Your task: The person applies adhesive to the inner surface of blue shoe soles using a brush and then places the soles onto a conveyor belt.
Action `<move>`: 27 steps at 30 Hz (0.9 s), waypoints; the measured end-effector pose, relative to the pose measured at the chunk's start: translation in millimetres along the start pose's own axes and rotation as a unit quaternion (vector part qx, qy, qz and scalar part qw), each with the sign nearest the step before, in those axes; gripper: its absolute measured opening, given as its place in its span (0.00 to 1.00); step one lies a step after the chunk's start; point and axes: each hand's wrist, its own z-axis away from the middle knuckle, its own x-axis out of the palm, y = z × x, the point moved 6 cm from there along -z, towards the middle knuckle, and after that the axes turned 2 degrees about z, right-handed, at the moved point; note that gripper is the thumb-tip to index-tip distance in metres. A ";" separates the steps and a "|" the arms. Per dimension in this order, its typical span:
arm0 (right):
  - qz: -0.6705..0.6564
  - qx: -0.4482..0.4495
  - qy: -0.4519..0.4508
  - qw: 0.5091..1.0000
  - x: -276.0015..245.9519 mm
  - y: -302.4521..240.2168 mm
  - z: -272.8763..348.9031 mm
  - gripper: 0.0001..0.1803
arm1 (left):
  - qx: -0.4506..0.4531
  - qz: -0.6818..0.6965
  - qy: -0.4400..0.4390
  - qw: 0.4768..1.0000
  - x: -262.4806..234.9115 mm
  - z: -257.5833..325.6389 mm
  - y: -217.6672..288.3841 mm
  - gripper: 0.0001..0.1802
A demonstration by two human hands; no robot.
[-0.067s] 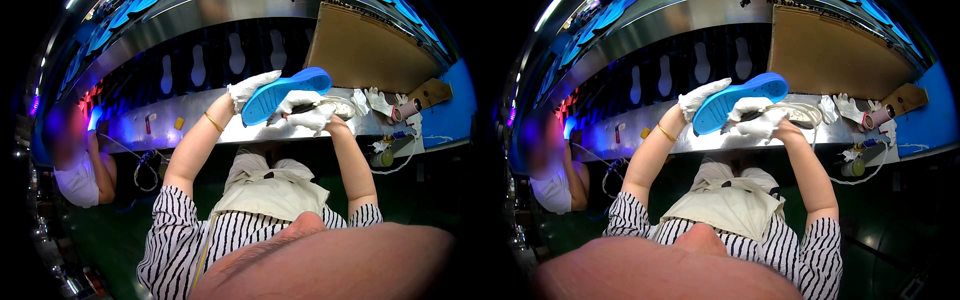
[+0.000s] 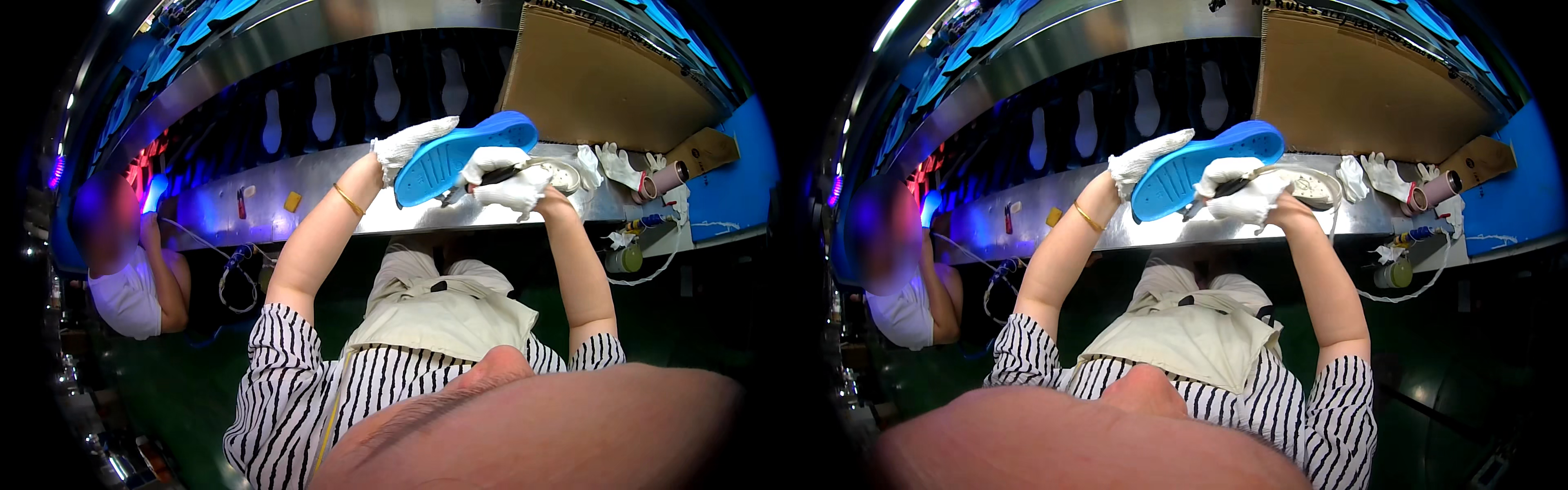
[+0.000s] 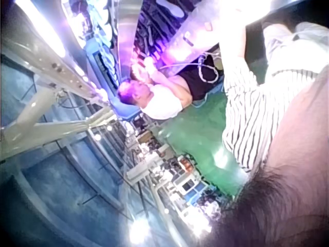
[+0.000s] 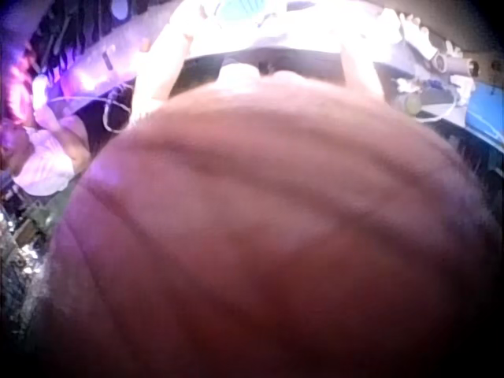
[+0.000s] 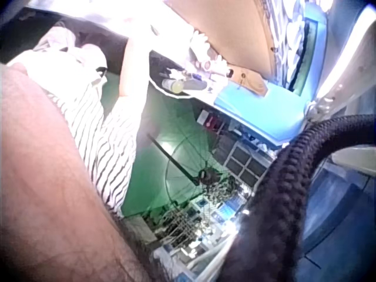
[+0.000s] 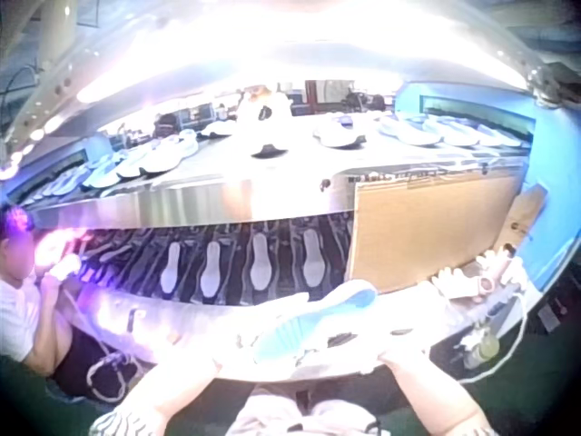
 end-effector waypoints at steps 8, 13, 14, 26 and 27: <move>-0.011 0.056 -0.013 0.998 -10.3 -3.4 9.9 0.07 | 0.029 0.032 0.027 0.999 -4.8 9.4 -1.6 0.36; -0.219 -0.146 0.144 0.954 9.4 -0.6 14.6 0.08 | 0.203 0.229 -0.075 0.949 -11.2 9.1 -7.5 0.41; -0.188 -0.187 0.176 0.948 17.0 -3.8 16.9 0.08 | 0.248 0.235 -0.114 0.933 -7.0 10.7 -5.9 0.42; -0.084 -0.242 0.285 0.924 26.4 -32.3 16.9 0.06 | 0.302 0.326 0.017 0.896 -18.1 14.9 -54.9 0.39; 0.004 -0.288 0.247 0.925 28.3 -49.1 26.0 0.07 | 0.317 0.329 0.019 0.889 -20.7 13.3 -56.4 0.39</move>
